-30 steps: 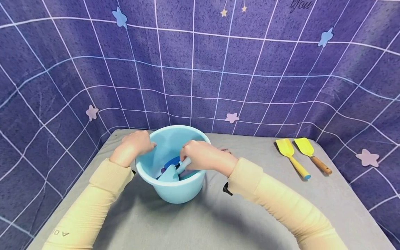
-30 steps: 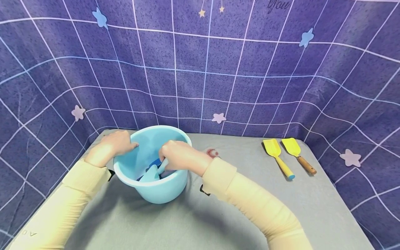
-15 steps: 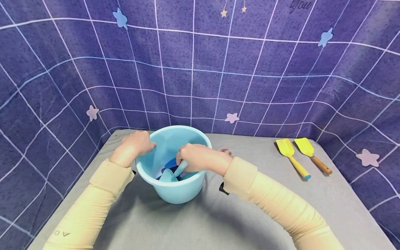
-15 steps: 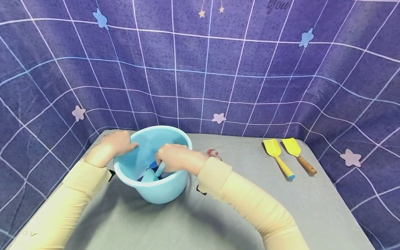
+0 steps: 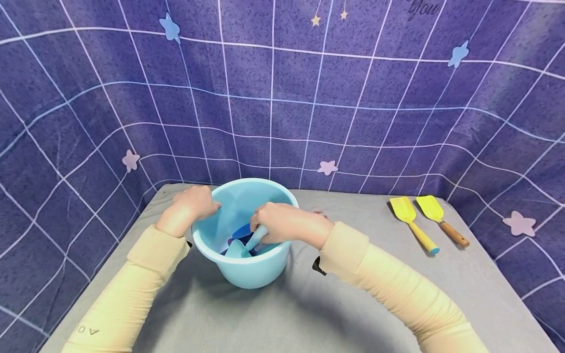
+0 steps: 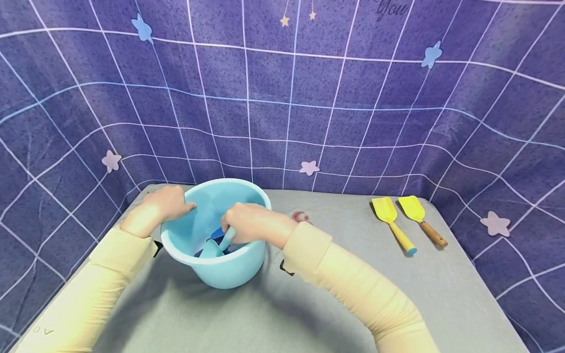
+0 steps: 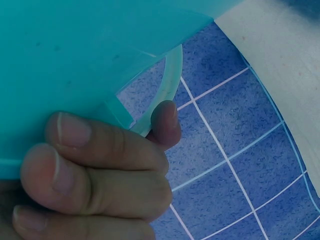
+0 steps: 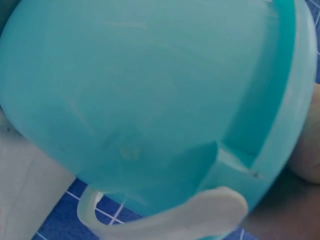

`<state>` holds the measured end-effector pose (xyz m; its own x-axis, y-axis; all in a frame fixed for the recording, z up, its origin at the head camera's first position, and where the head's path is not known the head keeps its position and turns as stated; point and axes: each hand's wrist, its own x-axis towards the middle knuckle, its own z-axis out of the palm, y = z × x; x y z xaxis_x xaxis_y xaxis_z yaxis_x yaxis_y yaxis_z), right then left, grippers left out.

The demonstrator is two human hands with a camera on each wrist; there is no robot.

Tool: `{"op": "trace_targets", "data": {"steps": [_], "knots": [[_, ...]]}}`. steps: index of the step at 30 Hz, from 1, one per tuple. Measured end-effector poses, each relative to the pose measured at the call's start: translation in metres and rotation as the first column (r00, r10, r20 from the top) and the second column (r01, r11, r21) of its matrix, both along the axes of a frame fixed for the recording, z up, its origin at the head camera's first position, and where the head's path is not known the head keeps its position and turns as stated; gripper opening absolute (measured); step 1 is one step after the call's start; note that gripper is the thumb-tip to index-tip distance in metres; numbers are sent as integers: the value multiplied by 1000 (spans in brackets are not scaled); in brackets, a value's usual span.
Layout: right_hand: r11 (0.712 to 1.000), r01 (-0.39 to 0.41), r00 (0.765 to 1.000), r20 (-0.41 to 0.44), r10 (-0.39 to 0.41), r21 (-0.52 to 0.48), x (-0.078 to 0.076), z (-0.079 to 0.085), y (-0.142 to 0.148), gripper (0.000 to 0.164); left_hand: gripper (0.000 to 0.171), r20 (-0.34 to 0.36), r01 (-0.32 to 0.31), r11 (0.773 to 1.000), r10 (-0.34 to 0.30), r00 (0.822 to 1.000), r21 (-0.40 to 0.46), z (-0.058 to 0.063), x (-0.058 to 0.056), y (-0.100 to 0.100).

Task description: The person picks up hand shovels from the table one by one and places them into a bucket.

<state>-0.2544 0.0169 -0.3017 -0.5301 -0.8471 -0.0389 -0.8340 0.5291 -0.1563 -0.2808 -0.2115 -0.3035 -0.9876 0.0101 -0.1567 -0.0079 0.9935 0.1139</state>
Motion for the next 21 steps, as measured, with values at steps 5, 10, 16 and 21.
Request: {"op": "trace_targets", "data": {"steps": [5, 10, 16, 21], "knots": [[999, 6, 1000, -5, -6, -51, 3, 9, 8, 39, 32, 8, -6, 1000, 6, 1000, -4, 0, 0, -1], [996, 17, 1000, 1, -17, -82, 4, 20, 20, 41, 33, 8, -3, 1000, 3, 1000, -1, -1, -1, -1], [994, 70, 997, -17, -72, -80, 2, 38, 40, 39, 32, 2, -5, 1000, 5, 1000, 0, -3, -2, -2], [987, 110, 989, -86, -120, -119, -1, 50, 60, 36, 32, -1, -7, 1000, 7, 1000, -2, -3, -2, -2]]}}
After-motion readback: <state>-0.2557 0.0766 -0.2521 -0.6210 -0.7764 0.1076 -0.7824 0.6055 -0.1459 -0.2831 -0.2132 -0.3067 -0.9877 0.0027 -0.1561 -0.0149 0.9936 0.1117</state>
